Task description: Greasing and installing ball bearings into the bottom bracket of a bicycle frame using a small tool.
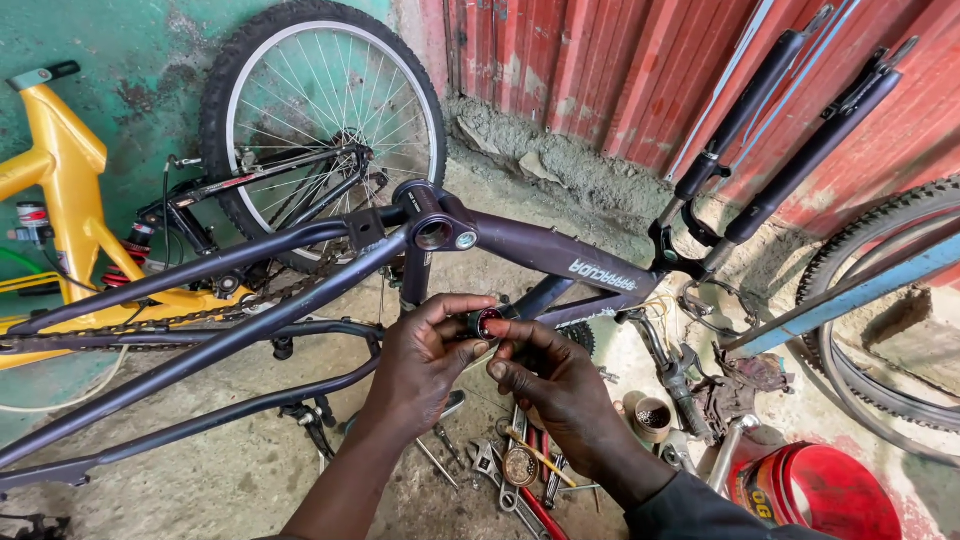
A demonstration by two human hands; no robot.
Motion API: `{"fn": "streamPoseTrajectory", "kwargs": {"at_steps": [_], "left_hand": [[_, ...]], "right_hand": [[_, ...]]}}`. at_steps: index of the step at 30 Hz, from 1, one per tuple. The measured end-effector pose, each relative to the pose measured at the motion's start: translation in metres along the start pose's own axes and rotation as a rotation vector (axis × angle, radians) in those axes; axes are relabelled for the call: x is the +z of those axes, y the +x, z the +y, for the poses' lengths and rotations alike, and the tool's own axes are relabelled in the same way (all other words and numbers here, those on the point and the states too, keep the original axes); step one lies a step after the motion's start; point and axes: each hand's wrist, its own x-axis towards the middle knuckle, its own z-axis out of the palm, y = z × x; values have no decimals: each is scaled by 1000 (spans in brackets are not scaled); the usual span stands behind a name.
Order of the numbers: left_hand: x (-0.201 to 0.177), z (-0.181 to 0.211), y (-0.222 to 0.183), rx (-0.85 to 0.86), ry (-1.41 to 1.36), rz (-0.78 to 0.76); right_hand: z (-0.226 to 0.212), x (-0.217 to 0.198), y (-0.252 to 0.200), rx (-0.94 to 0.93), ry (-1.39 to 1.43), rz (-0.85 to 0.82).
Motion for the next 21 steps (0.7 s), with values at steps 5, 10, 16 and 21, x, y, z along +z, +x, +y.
{"fn": "streamPoseTrajectory", "kwargs": {"at_steps": [5,10,16,21], "left_hand": [[-5,-7,2,2,-58,12],[-6,-3,1,-9,-103,34],[-4,2,-1,-22,20,34],[-5,1,-1,-38,-24,28]], "right_hand": [[6,-3,1,-50,14,-75],[6,-3,-1,-51,35,-93],[7,-3,0,-52,1,-104],[7,-2,-1,-62,-35,-128]]}}
